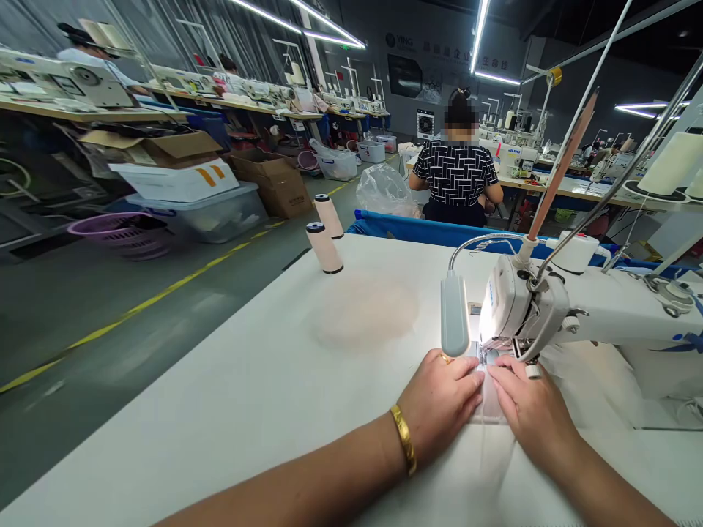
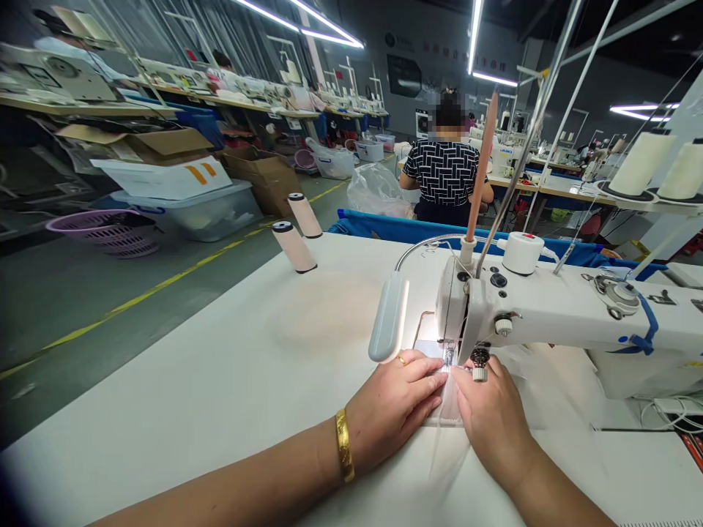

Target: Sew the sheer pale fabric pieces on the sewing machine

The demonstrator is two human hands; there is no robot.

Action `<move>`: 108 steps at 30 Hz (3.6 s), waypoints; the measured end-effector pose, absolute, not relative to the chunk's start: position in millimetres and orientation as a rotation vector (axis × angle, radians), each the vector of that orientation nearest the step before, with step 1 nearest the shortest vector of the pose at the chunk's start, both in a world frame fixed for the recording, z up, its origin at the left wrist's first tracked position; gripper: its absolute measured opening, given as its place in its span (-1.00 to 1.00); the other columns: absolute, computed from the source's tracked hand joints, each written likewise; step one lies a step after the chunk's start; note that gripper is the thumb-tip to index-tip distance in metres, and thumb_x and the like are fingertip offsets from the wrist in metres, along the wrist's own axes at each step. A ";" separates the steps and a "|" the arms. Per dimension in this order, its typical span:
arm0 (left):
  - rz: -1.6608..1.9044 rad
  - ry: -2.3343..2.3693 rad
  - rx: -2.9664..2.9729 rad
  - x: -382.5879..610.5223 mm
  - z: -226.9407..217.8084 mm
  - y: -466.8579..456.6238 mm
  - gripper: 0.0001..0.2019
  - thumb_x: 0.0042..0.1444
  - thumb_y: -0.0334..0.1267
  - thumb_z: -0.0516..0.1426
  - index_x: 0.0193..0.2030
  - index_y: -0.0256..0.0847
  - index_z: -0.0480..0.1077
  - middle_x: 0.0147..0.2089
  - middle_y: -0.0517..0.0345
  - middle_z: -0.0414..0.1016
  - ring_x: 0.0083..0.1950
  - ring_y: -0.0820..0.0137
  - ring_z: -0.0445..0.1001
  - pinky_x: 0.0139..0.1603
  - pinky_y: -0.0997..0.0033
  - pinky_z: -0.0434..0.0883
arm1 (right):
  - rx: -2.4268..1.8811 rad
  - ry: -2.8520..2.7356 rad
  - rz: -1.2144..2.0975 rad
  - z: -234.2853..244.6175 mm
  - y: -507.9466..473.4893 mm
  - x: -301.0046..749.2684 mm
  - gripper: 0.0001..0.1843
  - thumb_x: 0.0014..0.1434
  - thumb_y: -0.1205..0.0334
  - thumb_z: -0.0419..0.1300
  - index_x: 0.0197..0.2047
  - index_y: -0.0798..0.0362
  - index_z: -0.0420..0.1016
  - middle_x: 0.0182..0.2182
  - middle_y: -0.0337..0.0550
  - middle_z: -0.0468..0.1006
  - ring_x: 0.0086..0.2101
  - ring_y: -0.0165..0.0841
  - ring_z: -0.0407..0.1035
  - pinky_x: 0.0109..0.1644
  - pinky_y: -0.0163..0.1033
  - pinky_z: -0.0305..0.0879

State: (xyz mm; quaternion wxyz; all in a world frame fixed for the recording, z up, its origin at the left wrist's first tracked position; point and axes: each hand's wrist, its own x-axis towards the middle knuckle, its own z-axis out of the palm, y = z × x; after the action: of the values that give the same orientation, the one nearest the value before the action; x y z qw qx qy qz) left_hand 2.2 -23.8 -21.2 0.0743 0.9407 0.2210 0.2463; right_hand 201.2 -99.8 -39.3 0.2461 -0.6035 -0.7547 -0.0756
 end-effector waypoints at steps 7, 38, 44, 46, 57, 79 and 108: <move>0.739 0.680 2.812 4.2 -22.7 -22.1 -0.85 0.27 -0.37 0.14 -0.08 -0.21 0.52 0.04 -0.03 0.63 -0.07 0.11 0.56 -0.07 0.03 0.50 | -1.683 -2.030 -0.197 -38.7 -98.7 201.5 -0.61 0.38 0.39 0.00 -0.01 -0.02 0.65 -0.05 -0.01 0.62 -0.15 -0.14 0.43 -0.14 -0.13 0.38; 0.669 0.684 2.247 15.6 -8.6 -9.7 -0.95 0.17 -0.36 -0.02 -0.26 -0.13 0.19 -0.33 0.21 0.40 -0.34 0.35 0.35 -0.30 0.37 0.33 | -1.495 -1.776 0.321 -6.8 -108.5 201.4 -0.66 0.52 0.08 -0.03 -0.19 -0.04 0.51 -0.29 -0.15 0.63 -0.25 -0.22 0.53 -0.14 -0.18 0.43; 0.573 0.770 2.300 18.5 -12.6 -1.3 -0.86 -0.02 -0.46 0.06 -0.35 -0.17 0.37 -0.36 0.19 0.43 -0.29 0.32 0.43 -0.27 0.40 0.33 | -1.548 -1.673 0.337 -12.5 -104.3 199.7 -0.63 0.49 -0.01 -0.03 -0.17 -0.01 0.50 -0.32 -0.14 0.64 -0.24 -0.20 0.56 -0.23 -0.24 0.42; 0.554 0.735 2.312 18.7 -13.9 1.6 -0.86 -0.04 -0.50 0.06 -0.48 -0.19 0.35 -0.40 0.19 0.39 -0.30 0.34 0.42 -0.27 0.42 0.32 | -1.552 -1.661 0.340 -13.4 -103.7 199.0 -0.62 0.49 -0.02 -0.03 -0.21 -0.02 0.48 -0.35 -0.15 0.62 -0.27 -0.20 0.54 -0.24 -0.24 0.41; 0.658 0.600 2.305 13.3 -10.9 -4.7 -0.77 0.14 -0.33 0.22 -0.55 -0.22 0.44 -0.43 0.19 0.38 -0.37 0.42 0.39 -0.37 0.45 0.27 | -1.493 -1.867 0.326 -9.0 -109.5 202.2 -0.67 0.52 0.15 -0.04 -0.26 -0.03 0.42 -0.38 -0.22 0.53 -0.35 -0.29 0.41 -0.22 -0.23 0.27; 0.986 0.366 2.728 3.0 -33.9 -14.7 -0.85 0.24 -0.46 0.19 -0.29 -0.17 0.57 -0.23 0.19 0.67 -0.25 0.34 0.53 -0.14 0.24 0.33 | -1.463 -2.320 0.164 -11.1 -113.6 211.9 -0.79 0.50 0.30 -0.02 -0.15 0.01 0.41 -0.28 -0.13 0.55 -0.29 -0.21 0.39 -0.19 -0.13 0.15; 0.778 0.341 2.699 -4.5 -24.7 -8.0 -0.79 0.18 -0.55 0.13 -0.22 -0.17 0.51 -0.13 0.13 0.62 -0.07 0.29 0.54 -0.01 0.26 0.33 | -1.284 -2.308 -0.116 -17.1 -107.8 212.6 -0.67 0.49 0.37 -0.07 -0.35 -0.01 0.27 -0.46 -0.26 0.39 -0.44 -0.31 0.22 -0.22 -0.19 0.11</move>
State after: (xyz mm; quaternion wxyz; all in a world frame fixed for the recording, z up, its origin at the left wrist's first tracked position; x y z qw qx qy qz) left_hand -4.5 -8.0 -24.7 0.1556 0.9423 0.1192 0.2715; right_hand 212.6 -107.8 -17.1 0.2463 -0.4708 -0.8461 -0.0426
